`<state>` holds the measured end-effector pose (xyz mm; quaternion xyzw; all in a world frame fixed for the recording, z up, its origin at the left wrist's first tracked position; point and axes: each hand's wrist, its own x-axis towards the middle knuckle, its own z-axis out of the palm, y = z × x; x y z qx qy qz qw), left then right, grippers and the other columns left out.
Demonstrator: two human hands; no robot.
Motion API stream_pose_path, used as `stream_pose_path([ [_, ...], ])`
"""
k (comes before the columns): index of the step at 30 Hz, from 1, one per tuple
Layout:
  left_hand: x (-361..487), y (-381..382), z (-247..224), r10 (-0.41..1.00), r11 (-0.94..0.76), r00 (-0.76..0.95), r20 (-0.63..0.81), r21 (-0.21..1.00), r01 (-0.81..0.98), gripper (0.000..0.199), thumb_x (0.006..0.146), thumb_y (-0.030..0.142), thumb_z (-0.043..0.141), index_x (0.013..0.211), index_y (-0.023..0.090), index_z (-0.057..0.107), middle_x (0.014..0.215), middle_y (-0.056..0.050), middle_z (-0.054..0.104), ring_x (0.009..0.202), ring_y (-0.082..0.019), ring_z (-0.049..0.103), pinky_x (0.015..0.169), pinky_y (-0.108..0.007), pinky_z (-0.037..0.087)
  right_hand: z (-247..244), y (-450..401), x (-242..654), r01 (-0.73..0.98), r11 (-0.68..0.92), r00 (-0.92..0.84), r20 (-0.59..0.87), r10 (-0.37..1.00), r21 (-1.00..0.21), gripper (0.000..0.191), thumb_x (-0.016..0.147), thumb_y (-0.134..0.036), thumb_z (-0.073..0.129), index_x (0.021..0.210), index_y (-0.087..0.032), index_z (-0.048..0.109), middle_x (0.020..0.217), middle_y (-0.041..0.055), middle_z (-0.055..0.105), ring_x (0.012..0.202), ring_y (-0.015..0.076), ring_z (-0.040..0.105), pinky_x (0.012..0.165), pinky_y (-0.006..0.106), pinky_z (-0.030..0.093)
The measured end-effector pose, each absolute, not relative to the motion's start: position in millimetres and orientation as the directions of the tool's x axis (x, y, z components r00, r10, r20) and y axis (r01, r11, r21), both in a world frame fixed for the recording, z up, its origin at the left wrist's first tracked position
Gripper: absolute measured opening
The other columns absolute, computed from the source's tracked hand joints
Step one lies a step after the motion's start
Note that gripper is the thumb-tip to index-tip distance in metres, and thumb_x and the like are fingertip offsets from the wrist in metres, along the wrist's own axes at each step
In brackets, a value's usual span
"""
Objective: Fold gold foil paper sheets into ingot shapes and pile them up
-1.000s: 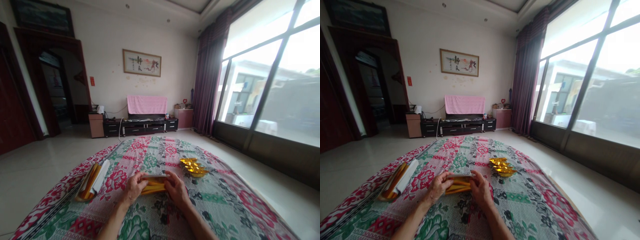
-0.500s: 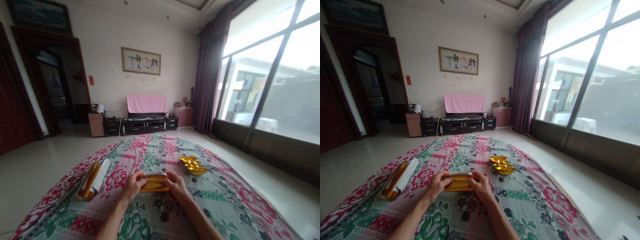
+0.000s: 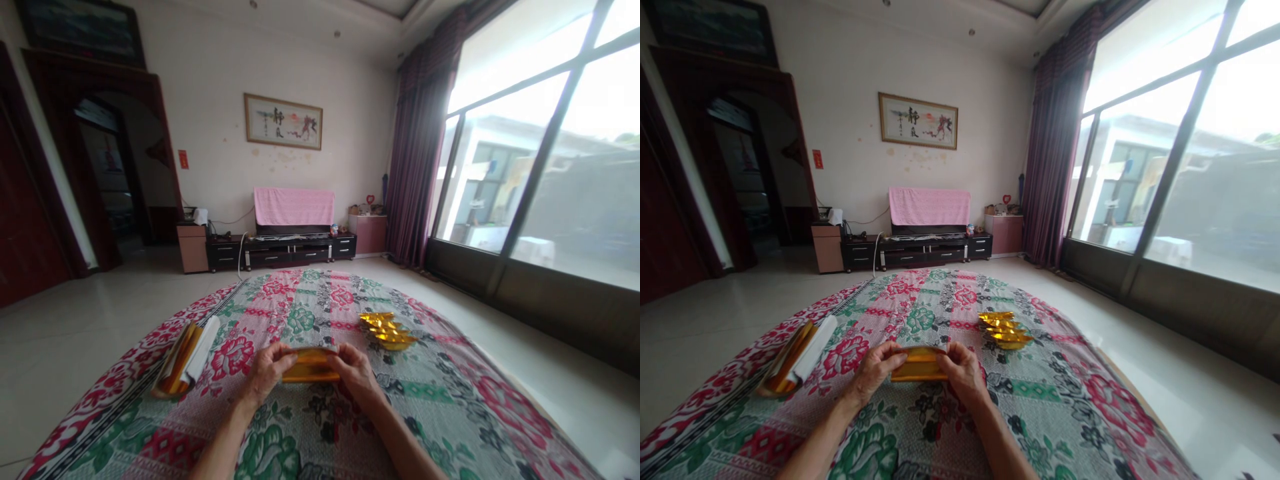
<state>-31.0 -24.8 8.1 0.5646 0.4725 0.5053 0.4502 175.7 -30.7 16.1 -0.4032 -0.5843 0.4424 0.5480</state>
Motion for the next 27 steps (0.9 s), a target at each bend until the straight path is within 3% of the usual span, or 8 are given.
stream_pose_path([
  [7,-30.1,-27.2,10.9,0.989,-0.128,0.069,0.127,0.992,0.007,0.030,0.068,0.037,0.064,0.085,0.012,0.065,0.068,-0.001,0.064,0.066,-0.015,0.057,0.062,-0.024,0.042,18.6,-32.8,175.4,-0.171,0.185,-0.138,0.209,0.968,-0.968,0.035,0.063,-0.046,0.070,0.078,-0.016,0.061,0.070,0.0008,0.063,0.064,0.0140,0.056,0.060,0.024,0.044],
  [16,-32.4,-28.1,11.5,0.987,-0.149,0.068,0.148,0.989,0.018,0.036,0.071,0.042,0.061,0.088,0.012,0.069,0.067,-0.003,0.064,0.067,-0.018,0.057,0.064,-0.027,0.043,18.8,-32.5,176.6,-0.164,0.205,-0.110,0.224,0.968,-0.965,0.024,0.065,-0.038,0.070,0.071,-0.016,0.062,0.060,-0.0039,0.054,0.055,0.0084,0.045,0.050,0.019,0.033],
  [27,-32.2,-29.9,12.4,0.984,-0.142,0.104,0.145,0.989,-0.043,0.035,0.073,0.041,0.060,0.091,0.013,0.070,0.070,-0.003,0.066,0.068,-0.018,0.058,0.066,-0.027,0.043,18.2,-32.2,176.9,-0.152,0.201,-0.095,0.217,0.972,-0.968,0.023,0.065,-0.036,0.070,0.073,-0.015,0.062,0.059,-0.0042,0.052,0.053,0.0074,0.041,0.049,0.019,0.030],
])
